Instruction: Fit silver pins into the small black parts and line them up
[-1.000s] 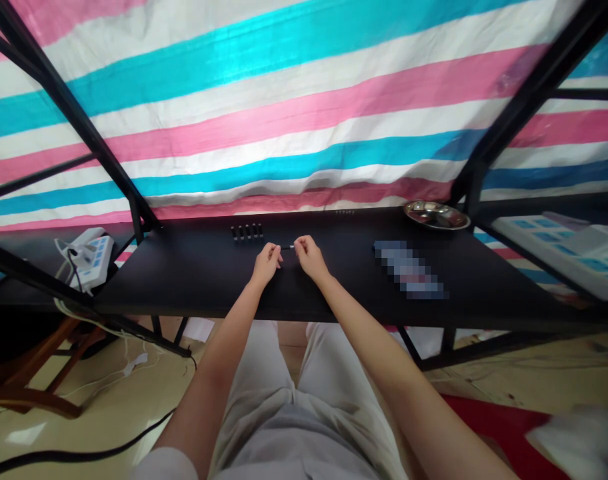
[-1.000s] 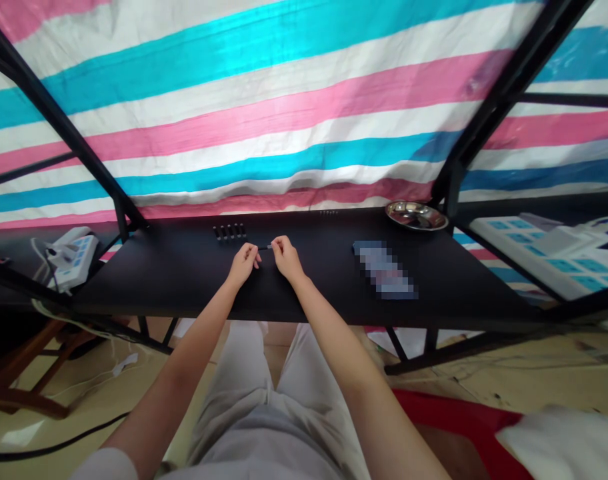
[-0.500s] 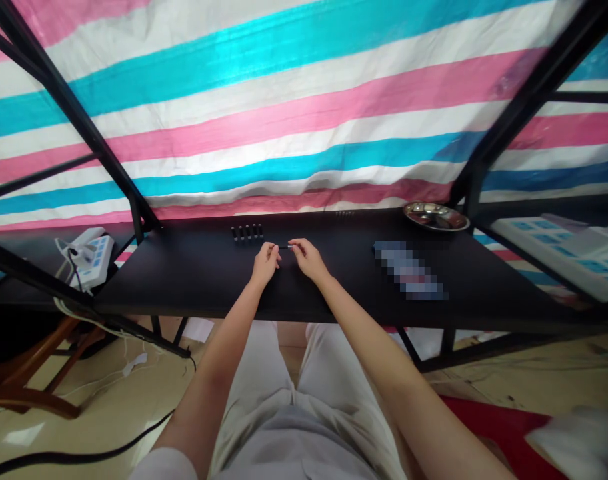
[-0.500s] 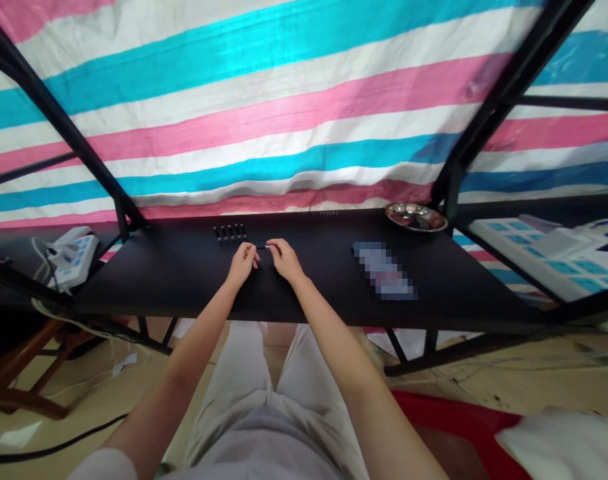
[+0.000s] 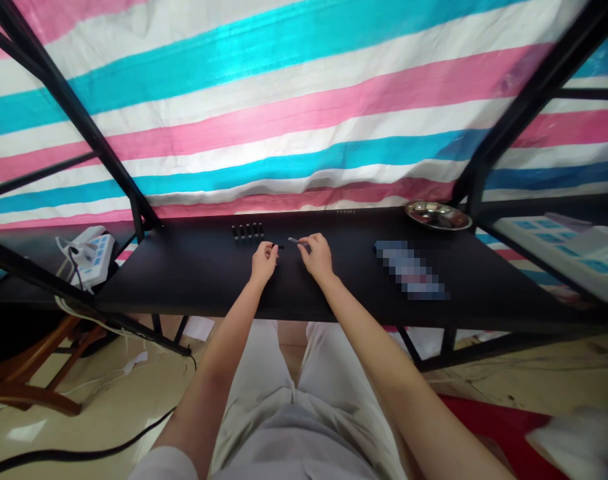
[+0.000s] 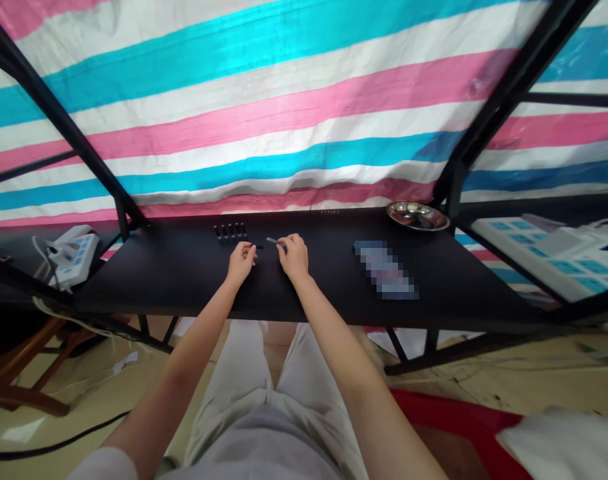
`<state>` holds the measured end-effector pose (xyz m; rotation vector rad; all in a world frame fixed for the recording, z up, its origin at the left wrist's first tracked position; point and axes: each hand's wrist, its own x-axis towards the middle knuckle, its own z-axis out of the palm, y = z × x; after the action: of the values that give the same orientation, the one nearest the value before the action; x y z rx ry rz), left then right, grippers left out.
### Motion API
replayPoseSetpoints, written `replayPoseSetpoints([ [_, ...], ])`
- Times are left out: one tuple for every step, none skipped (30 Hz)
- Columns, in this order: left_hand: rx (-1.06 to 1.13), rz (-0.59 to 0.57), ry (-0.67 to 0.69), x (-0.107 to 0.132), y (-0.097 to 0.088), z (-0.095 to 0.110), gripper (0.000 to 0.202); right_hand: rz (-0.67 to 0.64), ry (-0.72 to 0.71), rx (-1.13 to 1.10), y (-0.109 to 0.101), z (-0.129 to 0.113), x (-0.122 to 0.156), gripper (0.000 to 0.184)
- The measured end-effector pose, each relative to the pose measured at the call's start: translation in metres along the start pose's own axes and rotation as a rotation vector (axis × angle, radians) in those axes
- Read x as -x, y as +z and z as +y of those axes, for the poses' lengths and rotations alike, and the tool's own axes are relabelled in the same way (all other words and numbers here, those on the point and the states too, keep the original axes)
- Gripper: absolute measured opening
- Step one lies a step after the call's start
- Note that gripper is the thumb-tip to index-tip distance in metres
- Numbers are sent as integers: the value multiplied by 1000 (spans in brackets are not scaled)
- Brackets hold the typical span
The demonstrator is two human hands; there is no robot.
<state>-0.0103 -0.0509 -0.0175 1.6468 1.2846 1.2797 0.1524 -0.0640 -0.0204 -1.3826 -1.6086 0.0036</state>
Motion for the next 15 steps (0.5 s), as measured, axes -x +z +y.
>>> replayPoseSetpoints([
  [-14, -9, 7, 0, 0, -1, 20, -2, 0, -38, 0, 0, 0, 19],
  [-29, -19, 16, 0, 0, -3, 20, -21, -11, -81, 1, -1, -1, 19],
  [-43, -31, 28, 0, 1, -4, 21, -52, -31, -119, 1, -2, -1, 19],
  [-53, -40, 40, 0, 1, -4, 21, -85, -55, -148, 2, -3, 0, 18],
  [-60, -47, 53, 0, 1, -5, 22, -114, -77, -168, 3, -4, 0, 18],
  [-65, -53, 65, 0, 1, -5, 22, -140, -97, -179, 4, -4, 0, 18],
  [-69, -57, 76, 0, 1, -6, 23, -161, -115, -185, 5, -4, 0, 18],
  [-73, -61, 86, 0, 1, -6, 23, -179, -129, -189, 6, -4, 1, 18],
  [-75, -66, 95, 0, 2, -6, 23, -195, -140, -193, 7, -3, 1, 18],
  [-75, -73, 102, 0, 2, -7, 24, -210, -146, -197, 9, -3, 1, 18],
  [-73, -83, 107, 0, 2, -7, 24, -225, -148, -199, 9, -2, 2, 18],
  [-69, -90, 111, 0, 2, -7, 24, -239, -146, -198, 10, -1, 2, 18],
  [-65, -96, 114, 0, 3, -7, 24, -251, -143, -197, 10, 0, 2, 18],
  [-61, -101, 117, 0, 3, -6, 24, -263, -143, -195, 11, 0, 2, 18],
  [-58, -104, 119, 1, 3, -6, 23, -272, -145, -191, 11, 0, 2, 18],
])
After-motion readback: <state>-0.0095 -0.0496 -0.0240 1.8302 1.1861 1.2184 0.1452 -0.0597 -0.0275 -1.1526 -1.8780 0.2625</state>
